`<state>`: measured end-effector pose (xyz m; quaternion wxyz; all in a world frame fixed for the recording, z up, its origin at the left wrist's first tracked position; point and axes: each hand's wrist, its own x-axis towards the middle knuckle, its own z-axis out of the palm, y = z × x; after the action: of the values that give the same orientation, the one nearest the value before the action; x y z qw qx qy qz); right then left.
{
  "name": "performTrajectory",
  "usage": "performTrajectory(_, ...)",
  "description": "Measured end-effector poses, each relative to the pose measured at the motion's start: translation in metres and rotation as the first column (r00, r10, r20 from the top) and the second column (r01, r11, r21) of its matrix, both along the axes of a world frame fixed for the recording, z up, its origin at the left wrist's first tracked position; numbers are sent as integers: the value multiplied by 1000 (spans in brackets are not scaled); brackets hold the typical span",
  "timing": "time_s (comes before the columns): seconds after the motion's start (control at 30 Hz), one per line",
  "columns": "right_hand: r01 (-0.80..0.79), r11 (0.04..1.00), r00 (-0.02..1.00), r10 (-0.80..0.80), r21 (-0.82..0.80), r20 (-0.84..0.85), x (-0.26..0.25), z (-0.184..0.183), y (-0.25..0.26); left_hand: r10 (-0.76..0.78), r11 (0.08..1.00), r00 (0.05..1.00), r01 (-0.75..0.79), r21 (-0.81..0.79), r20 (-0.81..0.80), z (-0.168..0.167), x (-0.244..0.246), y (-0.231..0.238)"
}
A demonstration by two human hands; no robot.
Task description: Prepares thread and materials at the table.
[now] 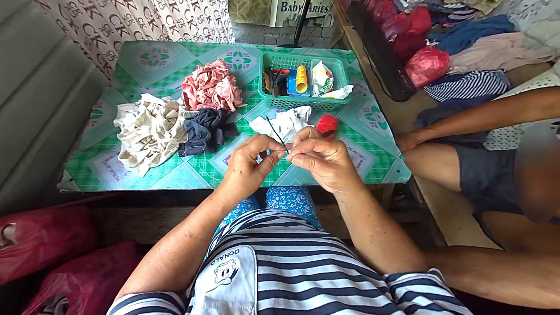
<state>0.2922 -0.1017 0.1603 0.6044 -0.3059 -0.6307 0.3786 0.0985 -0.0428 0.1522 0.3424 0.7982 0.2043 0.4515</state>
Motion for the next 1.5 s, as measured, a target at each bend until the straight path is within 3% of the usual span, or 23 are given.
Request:
performTrajectory(0.07, -10, 1000, 984, 8, -11, -178, -9, -11, 3, -37, 999, 999, 38, -16, 30, -6, 7, -5)
performTrajectory(0.1, 45, 999, 982, -40, 20, -187, -12, -15, 5, -43, 999, 998, 43, -13, 38, -8, 9, -7)
performTrajectory(0.2, 321, 902, 935, -351, 288, 58, -10, -21, 13, 0, 1000, 999, 2, -31, 44, -7, 8, -7)
performTrajectory(0.27, 407, 767, 787, -570, 496, 235, -5, -25, 16, 29, 999, 999, -27, -42, 38, -7, 3, -5)
performTrajectory(0.33, 385, 661, 637, -695, 644, 332, -3, -28, 16, 53, 998, 998, -52, -19, 27, -7, 2, -6)
performTrajectory(0.4, 330, 613, 534, -748, 718, 394, -4, -32, 14, 89, 996, 996, -89, 21, -7, -9, 3, -7)
performTrajectory(0.57, 285, 580, 424, -790, 763, 443, -9, -40, 13, 154, 981, 982, -139, 137, -106, -17, 2, -7)
performTrajectory(0.8, 310, 630, 453, -756, 712, 472, -13, -44, 11, 175, 973, 979, -155, 170, -107, -24, 0, -5)
performTrajectory(1.17, 305, 755, 528, -642, 581, 556, -20, -49, 6, 104, 995, 988, -104, 3, -113, -32, -2, -4)
performTrajectory(1.5, 229, 873, 736, -445, 430, 510, -20, -53, 8, 72, 997, 984, -75, -10, -161, -38, -6, -5)
